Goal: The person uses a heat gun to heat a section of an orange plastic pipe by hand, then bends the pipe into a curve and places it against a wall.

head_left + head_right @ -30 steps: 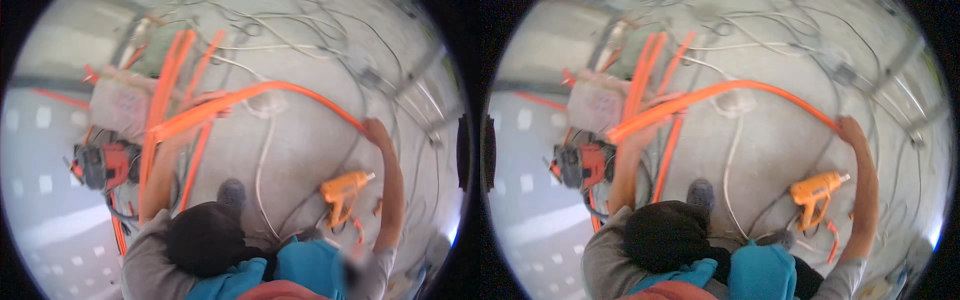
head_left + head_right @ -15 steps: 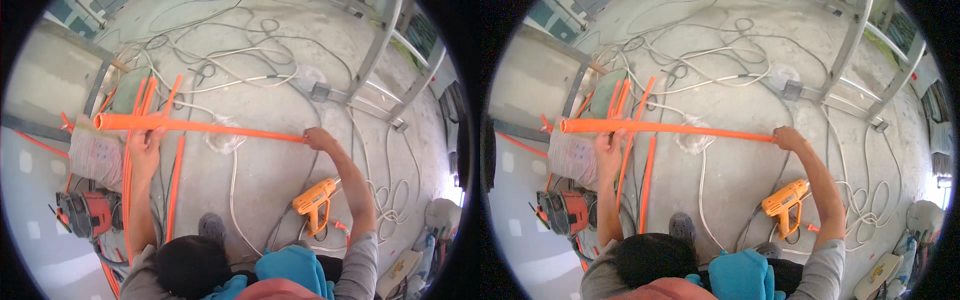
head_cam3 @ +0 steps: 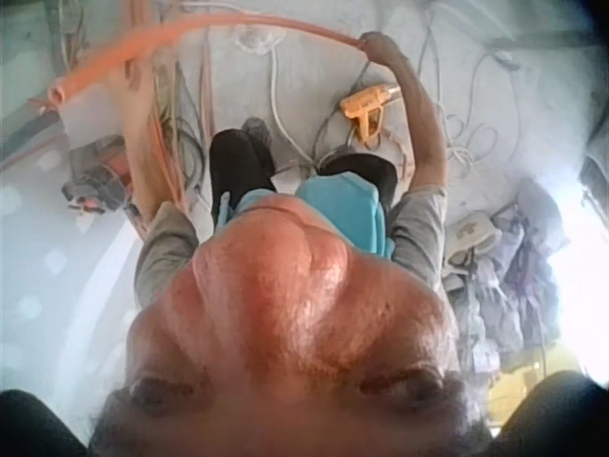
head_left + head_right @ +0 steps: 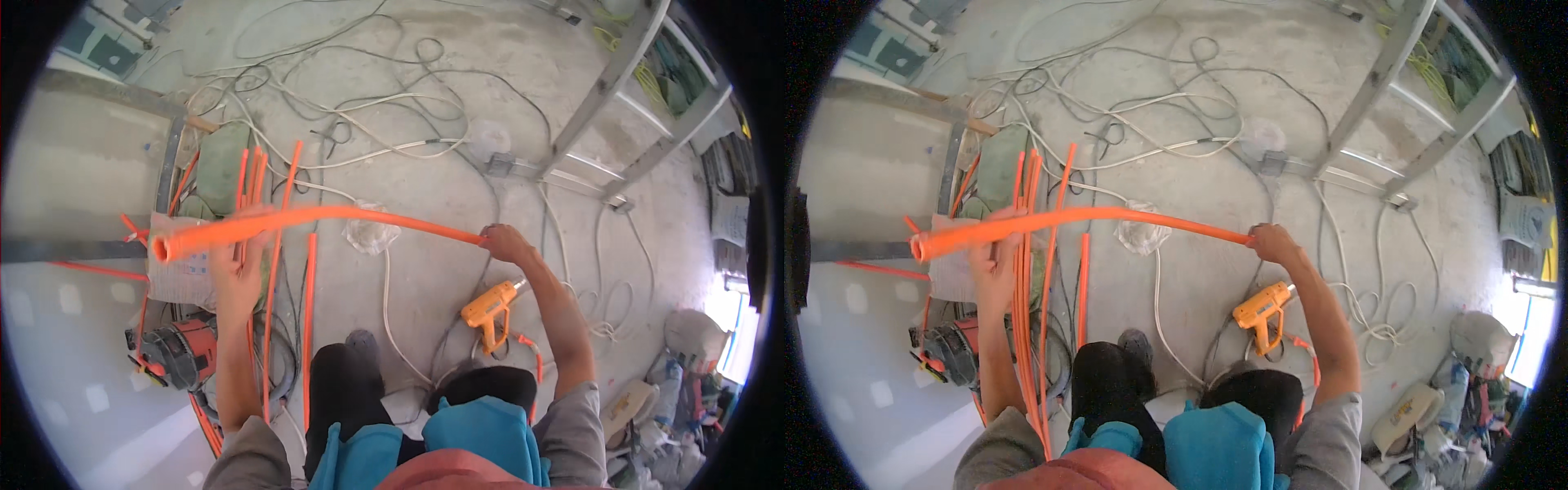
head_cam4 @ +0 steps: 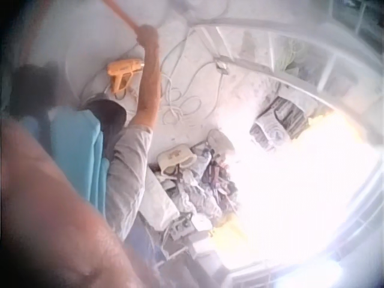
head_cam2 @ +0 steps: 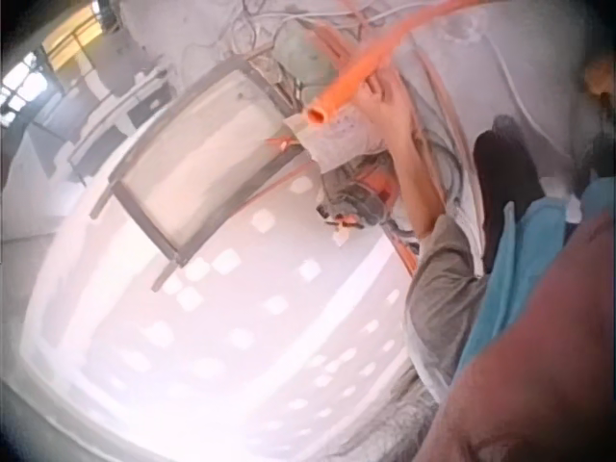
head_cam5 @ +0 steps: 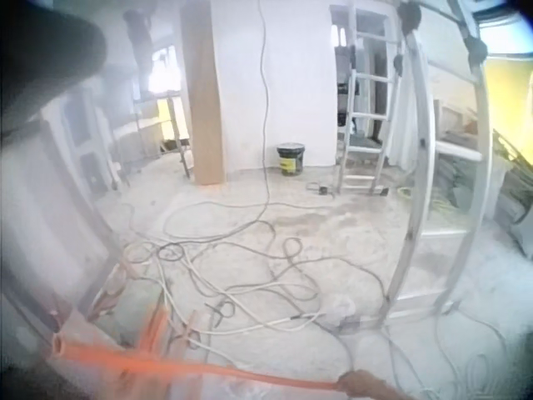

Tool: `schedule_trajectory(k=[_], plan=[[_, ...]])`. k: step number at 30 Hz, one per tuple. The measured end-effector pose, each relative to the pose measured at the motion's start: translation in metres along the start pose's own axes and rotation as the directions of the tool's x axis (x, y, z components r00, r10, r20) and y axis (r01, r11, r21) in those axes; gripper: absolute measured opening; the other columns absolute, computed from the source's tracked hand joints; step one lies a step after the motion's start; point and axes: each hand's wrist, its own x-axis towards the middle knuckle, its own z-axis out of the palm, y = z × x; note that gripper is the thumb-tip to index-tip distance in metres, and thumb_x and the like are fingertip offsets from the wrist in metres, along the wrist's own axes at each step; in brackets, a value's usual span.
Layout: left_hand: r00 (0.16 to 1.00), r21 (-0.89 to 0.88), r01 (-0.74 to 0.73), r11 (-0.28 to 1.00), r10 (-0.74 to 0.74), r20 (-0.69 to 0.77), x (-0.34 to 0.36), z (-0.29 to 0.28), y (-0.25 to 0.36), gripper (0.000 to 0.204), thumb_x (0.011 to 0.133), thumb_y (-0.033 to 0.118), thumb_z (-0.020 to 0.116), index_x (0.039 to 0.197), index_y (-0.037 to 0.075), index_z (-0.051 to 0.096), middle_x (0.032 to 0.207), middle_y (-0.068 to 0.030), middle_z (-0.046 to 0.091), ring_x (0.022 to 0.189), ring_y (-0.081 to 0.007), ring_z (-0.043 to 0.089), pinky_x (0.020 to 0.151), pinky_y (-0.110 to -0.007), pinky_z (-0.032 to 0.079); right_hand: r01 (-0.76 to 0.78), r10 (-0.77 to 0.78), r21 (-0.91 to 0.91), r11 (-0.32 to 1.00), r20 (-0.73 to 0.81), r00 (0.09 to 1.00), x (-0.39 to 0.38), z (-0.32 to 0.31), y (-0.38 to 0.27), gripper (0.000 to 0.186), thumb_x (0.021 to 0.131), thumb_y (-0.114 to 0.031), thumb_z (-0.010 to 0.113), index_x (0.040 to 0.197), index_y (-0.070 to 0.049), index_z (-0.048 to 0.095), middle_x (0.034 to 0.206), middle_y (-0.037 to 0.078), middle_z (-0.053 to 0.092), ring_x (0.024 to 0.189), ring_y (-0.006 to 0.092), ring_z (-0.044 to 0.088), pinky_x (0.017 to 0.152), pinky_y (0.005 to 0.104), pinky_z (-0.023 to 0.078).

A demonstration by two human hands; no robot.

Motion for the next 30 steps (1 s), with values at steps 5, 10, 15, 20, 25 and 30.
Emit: schedule_trajectory(k=[5, 10, 15, 20, 25, 30], plan=[[0.999, -0.008, 0.024, 1.0, -0.024, -0.03, 0.005, -0.07, 0.103, 0.023, 0.097, 0.002, 0.065, 0.119, -0.003, 0.067, 0.121, -0.0119, 0.069, 0.114, -0.0213, 0.064, 0.099, -0.035, 0.05, 0.082, -0.057, -0.192, 0.978, 0.134, 0.989, -0.049, -0.058, -0.067, 0.017, 0.092, -0.024, 0.067, 0.102, -0.011, 0.072, 0.101, 0.014, 0.073, 0.096, 0.0365, 0.071, 0.082, 0.0482, 0.057], [0.976, -0.025, 0.201, 0.979, -0.202, -0.085, 0.013, -0.183, 0.224, 0.019, 0.097, 0.004, 0.067, 0.116, -0.001, 0.067, 0.128, -0.0133, 0.066, 0.118, -0.0213, 0.062, 0.102, -0.035, 0.048, -0.051, 0.059, -0.042, 0.998, 0.193, 0.979, -0.103, -0.142, -0.177, 0.021, 0.091, -0.024, 0.063, 0.1, -0.009, 0.074, 0.1, 0.018, 0.074, 0.096, 0.0387, 0.071, 0.084, 0.0509, 0.056], [0.969, -0.085, 0.198, 0.977, -0.208, -0.134, 0.064, -0.285, 0.313, 0.021, 0.095, 0.002, 0.069, 0.116, -0.001, 0.066, 0.122, -0.0122, 0.067, 0.115, -0.0216, 0.063, 0.099, -0.036, 0.049, -0.001, -0.001, 0.009, 1.0, 0.19, 0.982, -0.142, -0.262, -0.272, 0.031, 0.094, -0.034, 0.062, 0.107, -0.01, 0.076, 0.101, 0.018, 0.074, 0.097, 0.037, 0.071, 0.088, 0.0515, 0.053], [0.982, 0.085, 0.067, 0.994, -0.051, -0.182, 0.136, -0.348, 0.381, 0.025, 0.094, -0.001, 0.068, 0.119, -0.002, 0.064, 0.119, -0.0126, 0.066, 0.112, -0.0224, 0.064, 0.097, -0.035, 0.05, 0.03, -0.041, 0.079, 0.996, 0.145, 0.989, -0.105, -0.375, -0.352, 0.031, 0.094, -0.031, 0.063, 0.108, -0.007, 0.075, 0.101, 0.02, 0.073, 0.095, 0.0375, 0.071, 0.086, 0.0488, 0.054], [0.967, 0.021, -0.059, 0.998, 0.063, -0.247, 0.245, -0.349, 0.393, 0.028, 0.093, -0.006, 0.067, 0.121, -0.003, 0.063, 0.127, -0.015, 0.066, 0.112, -0.0228, 0.066, 0.098, -0.035, 0.053, -0.028, 0.02, 0.212, 0.977, 0.041, 0.999, -0.057, -0.444, -0.358, 0.03, 0.094, -0.031, 0.066, 0.106, -0.005, 0.075, 0.094, 0.02, 0.074, 0.091, 0.0395, 0.071, 0.086, 0.0495, 0.054], [0.955, -0.009, -0.075, 0.997, 0.069, -0.289, 0.365, -0.313, 0.416, 0.026, 0.092, -0.005, 0.069, 0.118, -0.003, 0.066, 0.122, -0.0144, 0.068, 0.11, -0.0225, 0.067, 0.096, -0.035, 0.054, -0.022, 0.036, 0.294, 0.956, -0.04, 0.999, 0.03, -0.491, -0.327, 0.031, 0.094, -0.033, 0.068, 0.105, -0.004, 0.074, 0.095, 0.02, 0.074, 0.091, 0.041, 0.071, 0.084, 0.0503, 0.055]])
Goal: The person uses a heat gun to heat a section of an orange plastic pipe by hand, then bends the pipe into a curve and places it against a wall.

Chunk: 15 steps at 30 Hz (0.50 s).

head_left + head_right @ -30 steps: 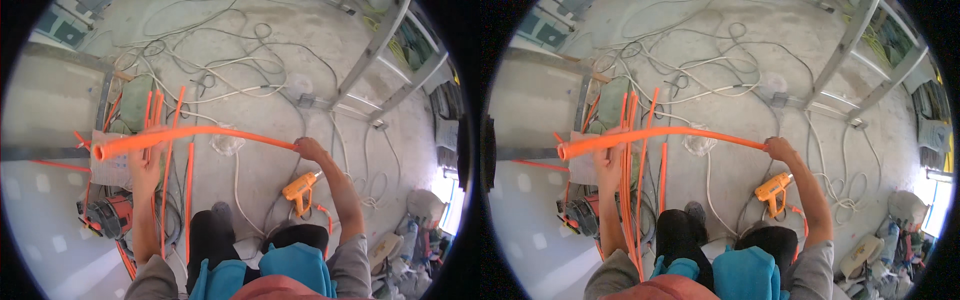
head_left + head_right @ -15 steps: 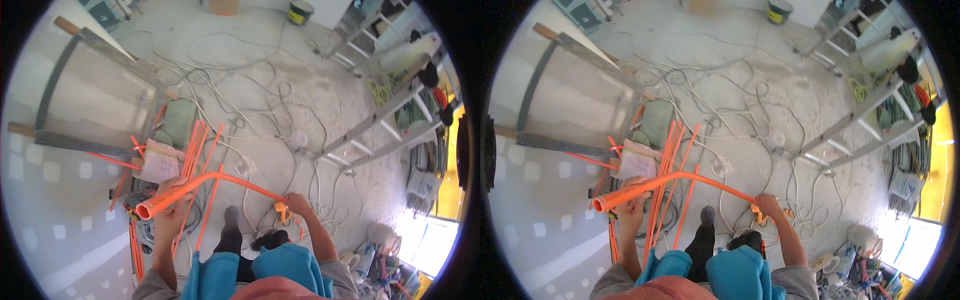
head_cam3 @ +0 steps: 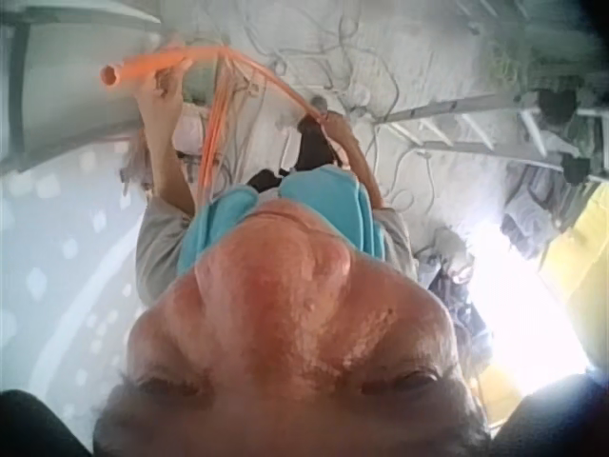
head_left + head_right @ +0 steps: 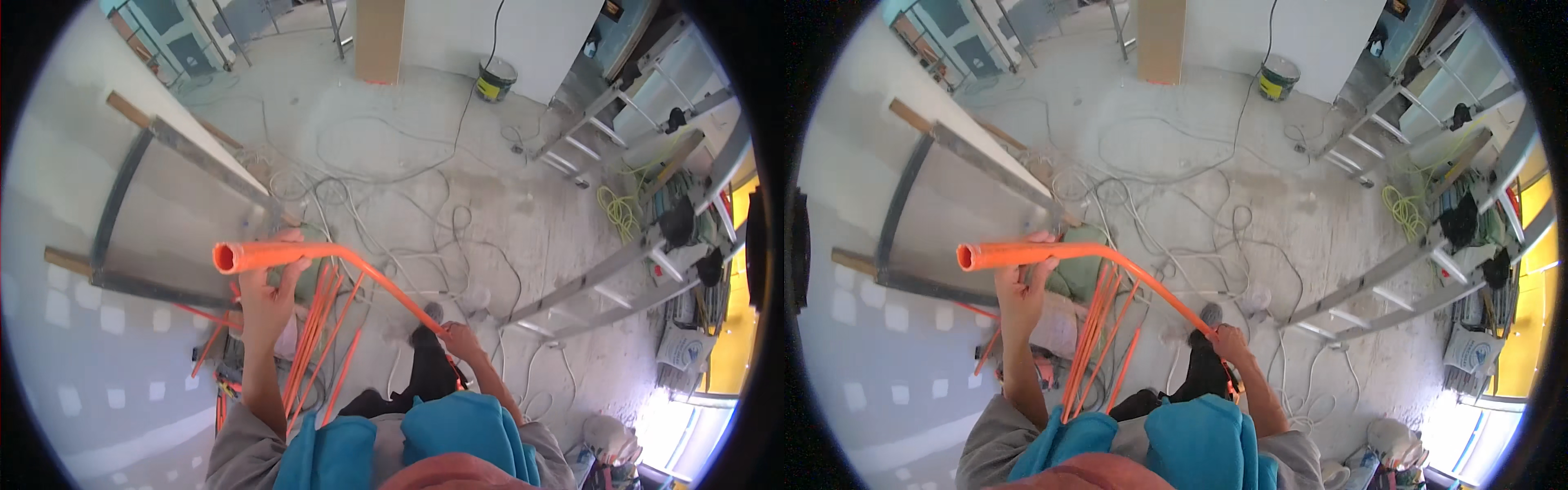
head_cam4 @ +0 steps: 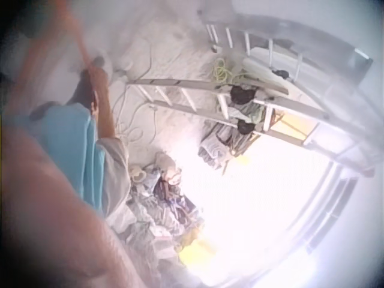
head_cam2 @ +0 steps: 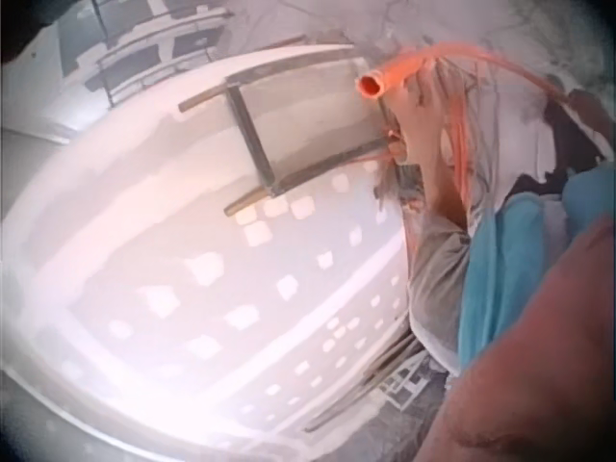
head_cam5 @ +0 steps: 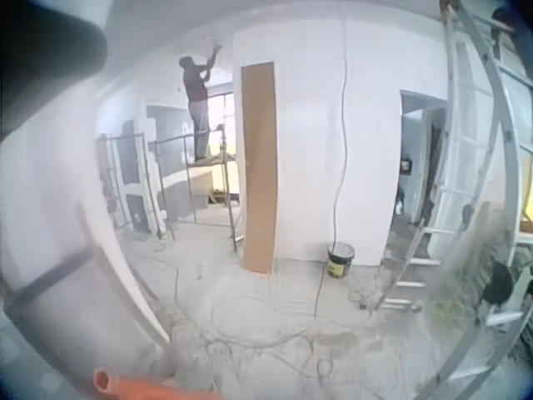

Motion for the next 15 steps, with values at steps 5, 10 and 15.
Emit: schedule_trajectory(k=[5, 10, 15], plan=[[0.999, 0.148, 0.028, 0.989, -0.025, -0.022, 0.099, 0.041, -0.002, 0.028, 0.093, -0.005, 0.069, 0.12, -0.003, 0.065, 0.124, -0.014, 0.067, 0.11, -0.0218, 0.067, 0.098, -0.033, 0.053, 0.011, -0.008, -0.047, 0.999, 0.065, 0.998, 0.091, -0.063, -0.005, 0.037, 0.094, -0.036, 0.068, 0.106, -0.002, 0.072, 0.093, 0.024, 0.073, 0.089, 0.0446, 0.07, 0.082, 0.0533, 0.055], [0.994, 0.247, -0.107, 0.963, 0.105, 0.022, 0.208, 0.077, -0.004, 0.025, 0.092, 0.0, 0.073, 0.116, -0.002, 0.066, 0.121, -0.0116, 0.07, 0.107, -0.0189, 0.069, 0.092, -0.03, 0.055, 0.042, -0.045, 0.053, 0.998, 0.066, 0.997, 0.178, -0.111, -0.013, 0.034, 0.094, -0.036, 0.068, 0.106, -0.004, 0.071, 0.093, 0.023, 0.073, 0.09, 0.0436, 0.071, 0.08, 0.0524, 0.055], [0.996, 0.122, -0.016, 0.992, 0.026, -0.081, 0.311, 0.095, -0.027, 0.024, 0.092, 0.001, 0.073, 0.115, -0.002, 0.067, 0.117, -0.012, 0.072, 0.101, -0.0205, 0.072, 0.089, -0.033, 0.057, -0.017, 0.0, 0.134, 0.991, 0.127, 0.992, 0.275, -0.154, -0.034, 0.031, 0.094, -0.034, 0.069, 0.107, -0.006, 0.072, 0.093, 0.022, 0.074, 0.09, 0.0419, 0.071, 0.079, 0.0513, 0.055]])
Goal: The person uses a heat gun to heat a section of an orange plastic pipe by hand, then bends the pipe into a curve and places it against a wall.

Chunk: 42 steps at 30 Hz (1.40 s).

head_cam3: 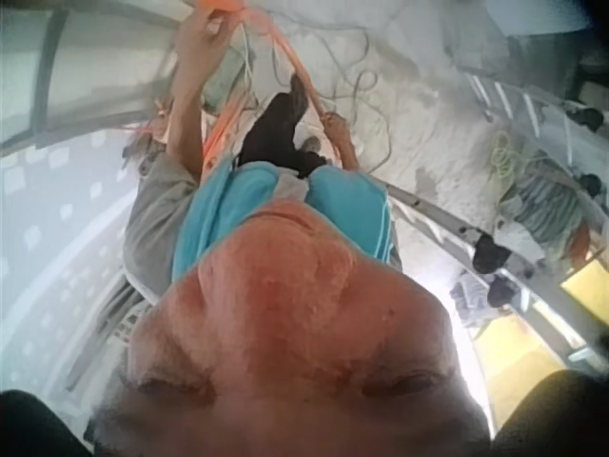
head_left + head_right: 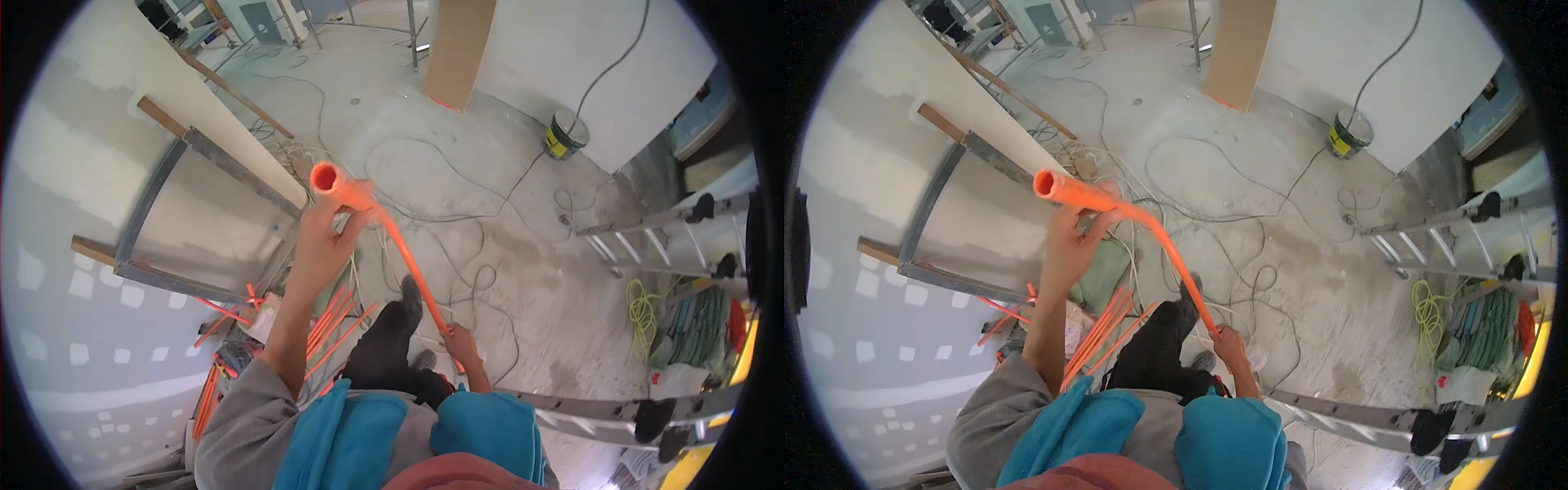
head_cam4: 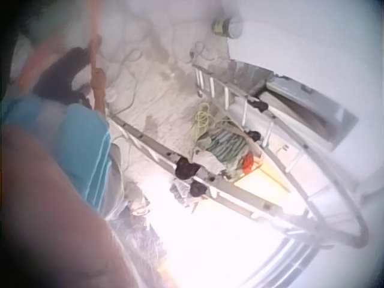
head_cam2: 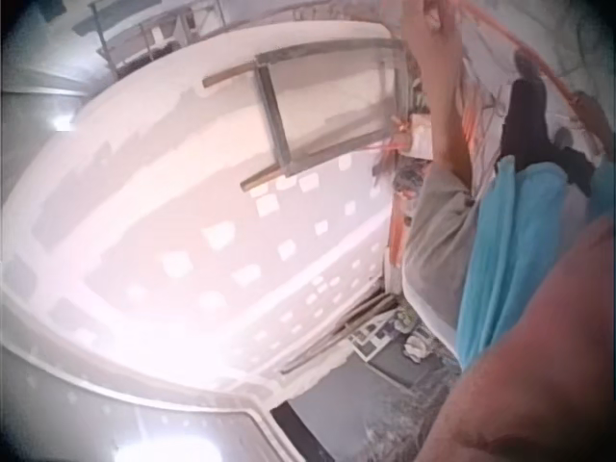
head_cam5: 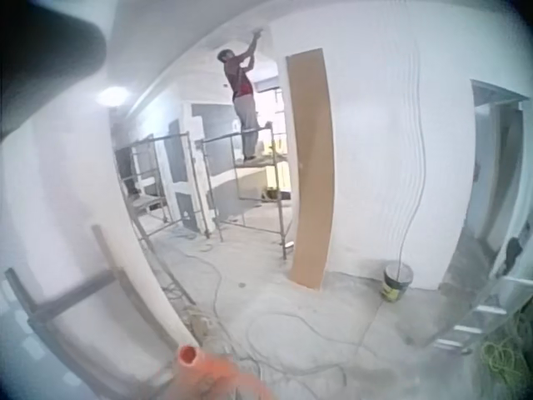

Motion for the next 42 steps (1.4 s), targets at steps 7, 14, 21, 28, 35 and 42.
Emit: schedule_trajectory(k=[7, 14, 21, 28, 35, 42], plan=[[0.998, -0.106, 0.055, 0.993, -0.056, -0.004, 0.18, 0.059, -0.099, 0.032, 0.09, 0.011, 0.076, 0.119, 0.0, 0.066, 0.1, -0.0127, 0.072, 0.092, -0.0226, 0.073, 0.082, -0.033, 0.057, 0.054, -0.058, -0.037, 0.998, -0.097, 0.994, 0.156, -0.06, -0.032, 0.032, 0.093, -0.03, 0.07, 0.104, 0.0, 0.072, 0.088, 0.02, 0.075, 0.086, 0.0354, 0.074, 0.076, 0.0446, 0.058], [0.998, -0.248, -0.021, 0.969, 0.036, 0.056, 0.39, 0.113, -0.189, 0.028, 0.091, 0.015, 0.077, 0.111, -0.001, 0.066, 0.094, -0.0101, 0.072, 0.088, -0.0208, 0.072, 0.081, -0.034, 0.057, 0.015, -0.021, -0.03, 0.999, -0.191, 0.981, 0.338, -0.117, -0.098, 0.038, 0.094, -0.032, 0.069, 0.107, 0.004, 0.07, 0.087, 0.021, 0.075, 0.084, 0.0337, 0.075, 0.072, 0.0424, 0.058], [0.98, -0.256, -0.176, 0.951, 0.193, 0.043, 0.565, 0.174, -0.222, 0.024, 0.09, 0.012, 0.077, 0.107, -0.001, 0.067, 0.093, -0.0116, 0.072, 0.082, -0.0227, 0.071, 0.077, -0.034, 0.056, 0.005, -0.005, -0.001, 1.0, -0.245, 0.969, 0.476, -0.189, -0.158, 0.038, 0.098, -0.033, 0.066, 0.109, 0.003, 0.069, 0.091, 0.018, 0.075, 0.085, 0.0324, 0.074, 0.075, 0.0421, 0.057], [0.996, -0.2, -0.083, 0.976, 0.084, -0.003, 0.678, 0.211, -0.256, 0.026, 0.086, 0.016, 0.079, 0.108, 0.003, 0.071, 0.089, -0.0111, 0.074, 0.079, -0.0226, 0.071, 0.074, -0.035, 0.055, 0.054, -0.037, 0.072, 0.996, -0.222, 0.974, 0.609, -0.248, -0.199, 0.038, 0.099, -0.033, 0.066, 0.11, 0.003, 0.069, 0.089, 0.016, 0.075, 0.082, 0.0267, 0.073, 0.074, 0.0381, 0.057], [0.996, -0.204, -0.088, 0.975, 0.092, 0.013, 0.802, 0.292, -0.308, 0.03, 0.086, 0.021, 0.08, 0.108, 0.003, 0.072, 0.088, -0.0134, 0.074, 0.079, -0.0262, 0.071, 0.075, -0.036, 0.055, 0.13, -0.12, 0.016, 0.991, -0.288, 0.95, 0.75, -0.304, -0.169, 0.034, 0.095, -0.029, 0.069, 0.111, 0.0, 0.07, 0.09, 0.017, 0.076, 0.081, 0.0278, 0.074, 0.073, 0.0388, 0.057], [0.987, -0.229, -0.087, 0.969, 0.116, 0.113, 0.946, 0.388, -0.356, 0.028, 0.091, 0.019, 0.075, 0.113, 0.003, 0.068, 0.087, -0.0098, 0.07, 0.082, -0.0223, 0.068, 0.082, -0.035, 0.055, -0.052, 0.082, 0.147, 0.988, -0.203, 0.976, 0.886, -0.379, -0.192, 0.034, 0.095, -0.03, 0.069, 0.111, -0.001, 0.07, 0.094, 0.019, 0.075, 0.089, 0.0307, 0.075, 0.08, 0.0394, 0.058]])
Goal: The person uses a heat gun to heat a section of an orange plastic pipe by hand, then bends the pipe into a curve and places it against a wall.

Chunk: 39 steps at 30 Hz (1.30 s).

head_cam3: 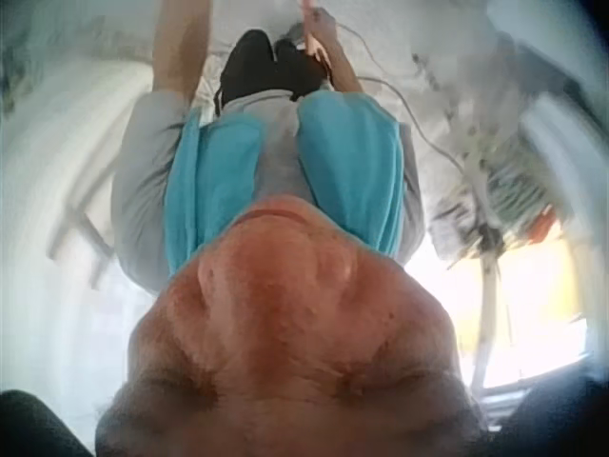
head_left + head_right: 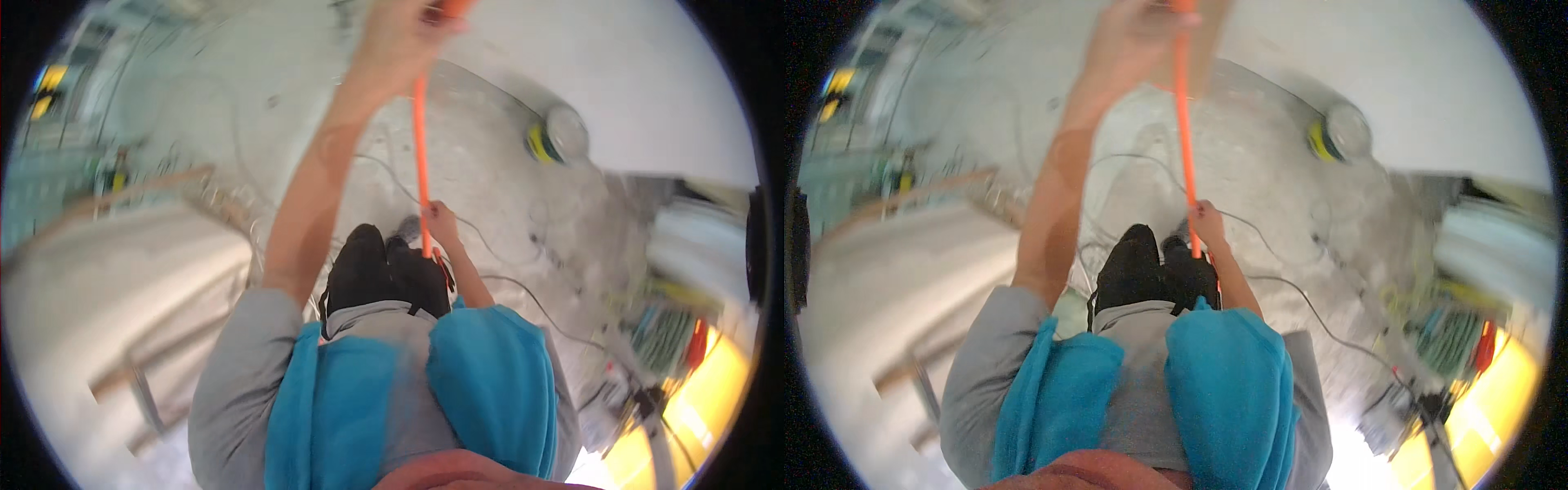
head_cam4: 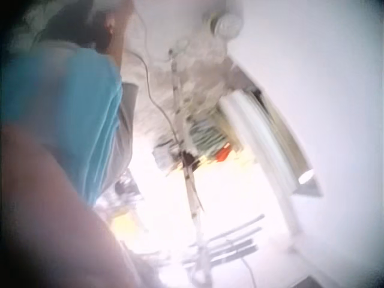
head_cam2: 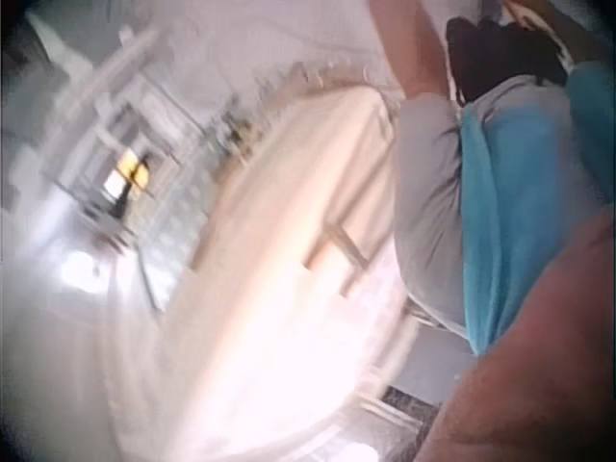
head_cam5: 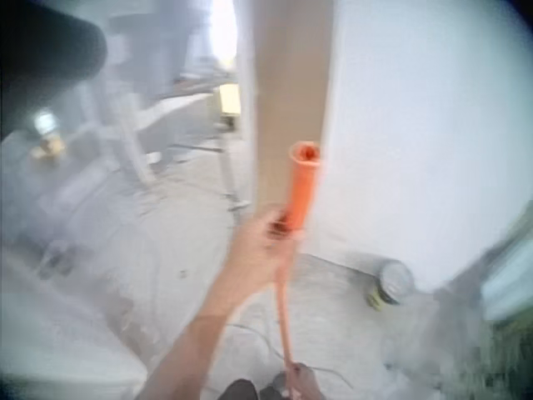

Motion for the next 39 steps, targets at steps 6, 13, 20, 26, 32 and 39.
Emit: schedule_trajectory(k=[6, 13, 20, 26, 32, 39], plan=[[0.976, -0.144, 0.067, 0.987, -0.035, 0.215, 0.11, 0.127, -0.076, 0.027, 0.092, 0.007, 0.074, 0.117, -0.001, 0.066, 0.097, -0.0081, 0.072, 0.091, -0.0167, 0.069, 0.085, -0.034, 0.056, -0.197, 0.206, 0.109, 0.974, -0.081, 0.975, 0.097, -0.055, 0.047, 0.038, 0.093, -0.033, 0.069, 0.11, 0.001, 0.07, 0.095, 0.021, 0.075, 0.091, 0.0348, 0.074, 0.081, 0.0429, 0.058], [0.897, -0.103, 0.21, 0.972, -0.15, 0.416, 0.208, 0.273, -0.189, 0.027, 0.095, 0.011, 0.071, 0.116, -0.004, 0.065, 0.095, -0.0128, 0.073, 0.089, -0.0216, 0.07, 0.081, -0.035, 0.055, -0.308, 0.319, 0.084, 0.948, -0.171, 0.932, 0.223, -0.069, 0.113, 0.041, 0.092, -0.036, 0.069, 0.109, 0.001, 0.071, 0.094, 0.023, 0.075, 0.092, 0.0407, 0.073, 0.083, 0.048, 0.057], [0.849, -0.09, 0.212, 0.973, -0.137, 0.511, 0.253, 0.43, -0.368, 0.025, 0.094, 0.013, 0.072, 0.111, -0.004, 0.066, 0.095, -0.0155, 0.072, 0.085, -0.024, 0.07, 0.079, -0.036, 0.056, -0.413, 0.434, 0.14, 0.9, -0.197, 0.879, 0.381, -0.044, 0.225, 0.041, 0.094, -0.036, 0.067, 0.11, 0.001, 0.071, 0.097, 0.025, 0.074, 0.094, 0.0451, 0.071, 0.083, 0.05, 0.057], [0.929, -0.116, 0.026, 0.993, 0.019, 0.371, 0.233, 0.546, -0.572, 0.033, 0.091, 0.011, 0.073, 0.116, -0.005, 0.059, 0.093, -0.0177, 0.072, 0.084, -0.0275, 0.072, 0.075, -0.037, 0.057, -0.457, 0.479, 0.172, 0.873, -0.12, 0.87, 0.543, 0.013, 0.353, 0.042, 0.095, -0.035, 0.066, 0.118, -0.001, 0.066, 0.102, 0.024, 0.074, 0.098, 0.0445, 0.07, 0.086, 0.0515, 0.056], [0.972, -0.027, -0.049, 0.998, 0.054, 0.228, 0.202, 0.639, -0.705, 0.026, 0.089, 0.008, 0.073, 0.106, -0.005, 0.057, 0.091, -0.0202, 0.071, 0.084, -0.0327, 0.071, 0.075, -0.042, 0.056, -0.367, 0.388, 0.131, 0.921, -0.245, 0.888, 0.648, 0.05, 0.478, 0.041, 0.096, -0.033, 0.064, 0.122, -0.001, 0.06, 0.1, 0.025, 0.073, 0.098, 0.0445, 0.07, 0.086, 0.0527, 0.056], [0.978, -0.008, -0.195, 0.981, 0.195, 0.08, 0.179, 0.685, -0.79, 0.024, 0.088, 0.009, 0.075, 0.1, -0.004, 0.058, 0.087, -0.0184, 0.069, 0.082, -0.0338, 0.069, 0.074, -0.043, 0.055, -0.377, 0.335, -0.022, 0.926, -0.415, 0.846, 0.679, 0.08, 0.492, 0.037, 0.098, -0.03, 0.06, 0.123, -0.003, 0.061, 0.099, 0.023, 0.071, 0.093, 0.0417, 0.07, 0.082, 0.0513, 0.057]])
